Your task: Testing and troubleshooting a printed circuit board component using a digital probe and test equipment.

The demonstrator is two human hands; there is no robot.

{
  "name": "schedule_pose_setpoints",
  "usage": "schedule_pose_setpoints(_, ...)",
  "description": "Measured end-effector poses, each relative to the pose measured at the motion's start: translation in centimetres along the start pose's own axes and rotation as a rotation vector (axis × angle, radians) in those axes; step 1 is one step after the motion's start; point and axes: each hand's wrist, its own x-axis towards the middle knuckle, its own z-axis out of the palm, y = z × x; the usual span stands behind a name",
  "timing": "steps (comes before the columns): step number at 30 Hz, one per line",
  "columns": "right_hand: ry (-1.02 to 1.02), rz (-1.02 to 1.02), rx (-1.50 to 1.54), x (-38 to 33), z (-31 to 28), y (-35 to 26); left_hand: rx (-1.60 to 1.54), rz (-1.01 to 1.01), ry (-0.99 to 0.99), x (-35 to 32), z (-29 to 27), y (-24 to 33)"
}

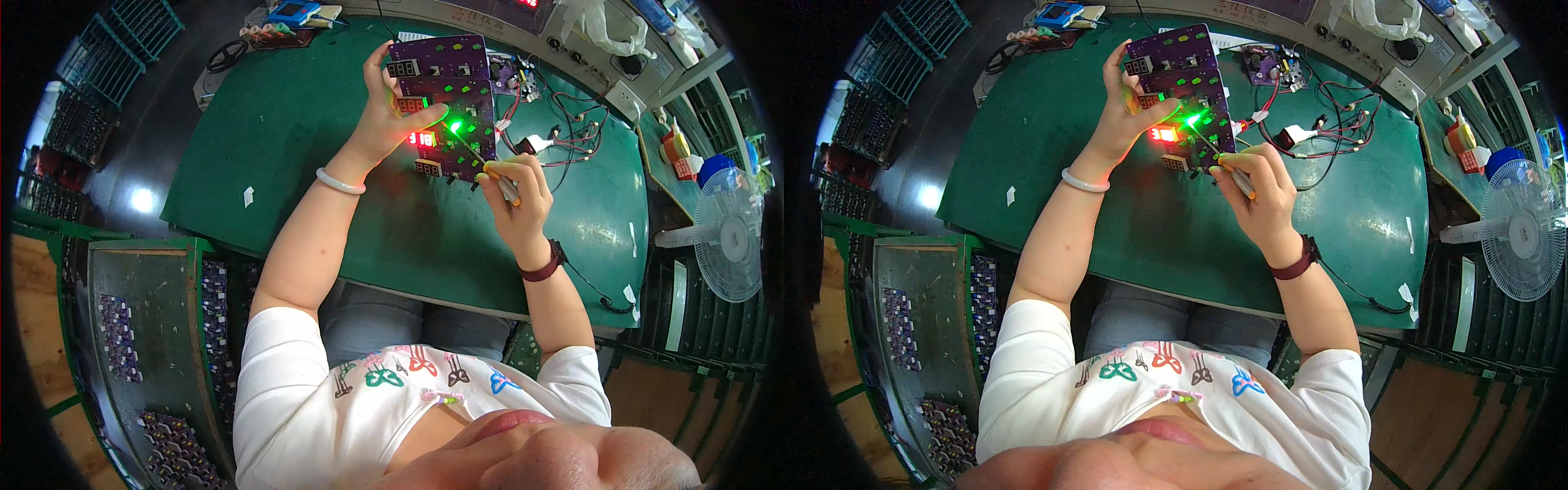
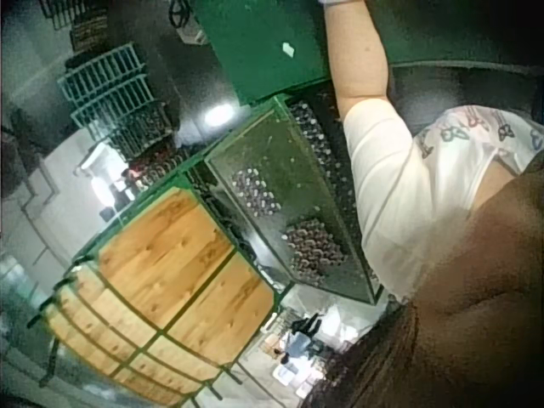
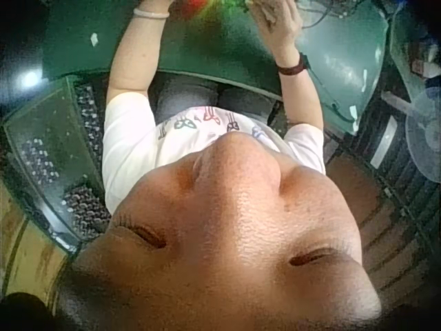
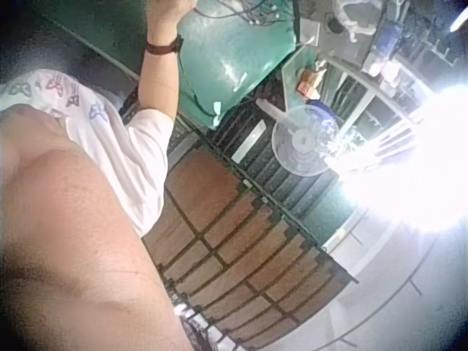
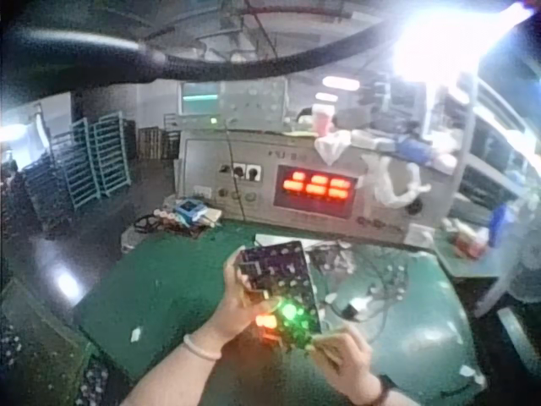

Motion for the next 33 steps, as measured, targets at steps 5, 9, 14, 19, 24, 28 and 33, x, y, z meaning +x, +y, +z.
schedule_pose_setpoints(5, 0.002, 0.011, 0.016, 0.04, 0.13, -0.01, -0.004, -0.012, 0.005, 0.03, 0.04, 0.1)
schedule_pose_setpoints(9, 0.002, -0.004, 0.02, 0.07, 0.13, -0.03, -0.027, -0.06, -0.005, 0.22, 0.15, 0.6)
schedule_pose_setpoints(14, -0.01, 0.006, 0.01, -0.03, 0.12, -0.07, -0.022, -0.05, 0.007, 0.21, 0.13, 0.42)
schedule_pose_setpoints(19, -0.01, 0.016, 0.029, -0.07, 0.15, -0.11, -0.021, -0.052, 0.0, 0.18, 0.01, 0.48)
schedule_pose_setpoints(24, 0.003, 0.008, 0.03, 0.04, 0.25, -0.06, -0.021, -0.049, 0.002, 0.3, -0.02, 0.36)
schedule_pose_setpoints(28, 0.006, 0.004, 0.032, 0.09, 0.27, 0.0, -0.024, -0.054, 0.005, 0.33, 0.03, 0.46)
schedule_pose_setpoints(33, -0.011, 0.014, 0.017, 0.03, 0.1, -0.28, -0.023, -0.055, 0.013, 0.12, 0.2, 0.65)
